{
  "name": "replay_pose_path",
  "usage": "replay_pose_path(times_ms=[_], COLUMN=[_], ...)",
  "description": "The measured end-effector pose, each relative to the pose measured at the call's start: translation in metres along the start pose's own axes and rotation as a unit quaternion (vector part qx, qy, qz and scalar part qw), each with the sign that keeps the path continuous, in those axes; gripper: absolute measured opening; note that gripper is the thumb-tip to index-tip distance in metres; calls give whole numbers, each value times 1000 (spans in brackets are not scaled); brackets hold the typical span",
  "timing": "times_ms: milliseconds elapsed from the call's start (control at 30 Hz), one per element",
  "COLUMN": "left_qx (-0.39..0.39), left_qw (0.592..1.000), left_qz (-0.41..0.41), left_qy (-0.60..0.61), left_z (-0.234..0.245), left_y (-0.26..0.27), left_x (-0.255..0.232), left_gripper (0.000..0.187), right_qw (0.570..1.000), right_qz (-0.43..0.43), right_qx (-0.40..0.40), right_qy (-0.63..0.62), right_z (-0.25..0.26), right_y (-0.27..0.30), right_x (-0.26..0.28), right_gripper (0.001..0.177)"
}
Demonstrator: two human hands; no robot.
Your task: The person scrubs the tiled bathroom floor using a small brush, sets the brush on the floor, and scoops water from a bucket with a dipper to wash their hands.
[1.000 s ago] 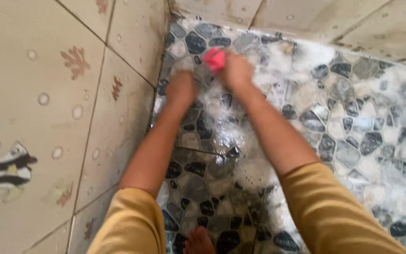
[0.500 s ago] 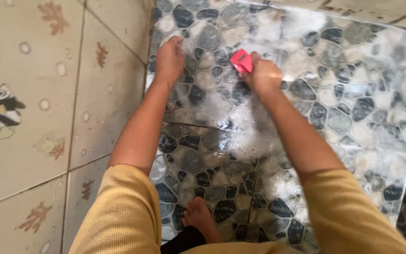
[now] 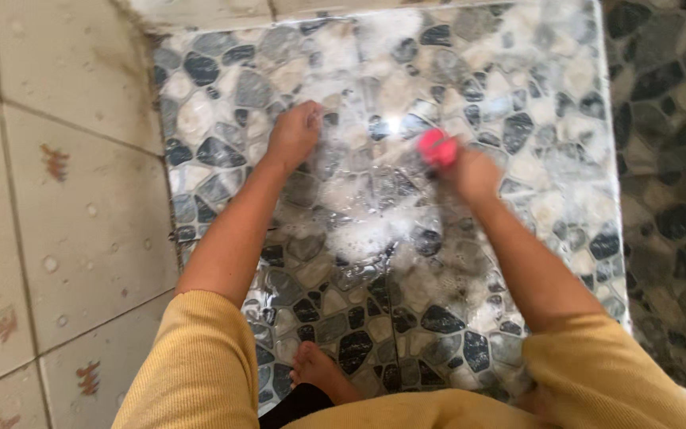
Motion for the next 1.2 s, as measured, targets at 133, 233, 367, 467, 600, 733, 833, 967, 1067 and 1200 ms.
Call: replay_pose_path(times_ms=[133, 233, 367, 467, 600, 733, 833, 967, 1067, 1200], left_qx=[53, 88, 159, 195, 213, 213, 232, 152, 133, 65], left_qw=[993, 991, 982, 972, 964, 947, 946, 950, 956, 963], left_qz=[-92, -90, -97, -126, -160, -240, -210, -249, -203, -149], left_qy=[50, 49, 8, 17, 2, -3, -81, -114, -163, -215], left_z=[-59, -115, -174, -209, -248, -282, -310, -328, -338, -332], left_y=[-3, -3, 2, 6, 19, 40, 67, 83, 83, 78], left_x=[-31, -65, -115, -145, -170, -184, -176, -168, -170, -175], left_gripper=[27, 27, 29, 31, 31, 30, 33, 42, 53, 67], right_qw=[980, 990, 989, 984, 989, 929, 950, 976, 991, 989], right_qz=[-184, -136, -23, -23, -143, -366, -309, -159, -53, -118], right_qx=[-70, -19, 133, 155, -17, -46, -32, 140, 109, 84], right_qy=[24, 12, -63, -84, -40, 31, 9, -45, -49, -8], right_z=[33, 16, 4, 10, 36, 57, 45, 9, 16, 40], right_y=[12, 43, 128, 147, 146, 145, 159, 206, 219, 162], right_x=[-85, -54, 32, 12, -101, -211, -215, -121, -108, -178], right_gripper=[55, 71, 58, 61, 58, 62, 59, 67, 70, 70])
Point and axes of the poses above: each hand's wrist, its own y-axis away from the middle knuckle, its own z-axis out of the back of the hand, x = y × z, the point moved 3 cm from there along -y, towards the middle knuckle, and after that the axes turned 9 degrees about z, right-handed, at the moved point
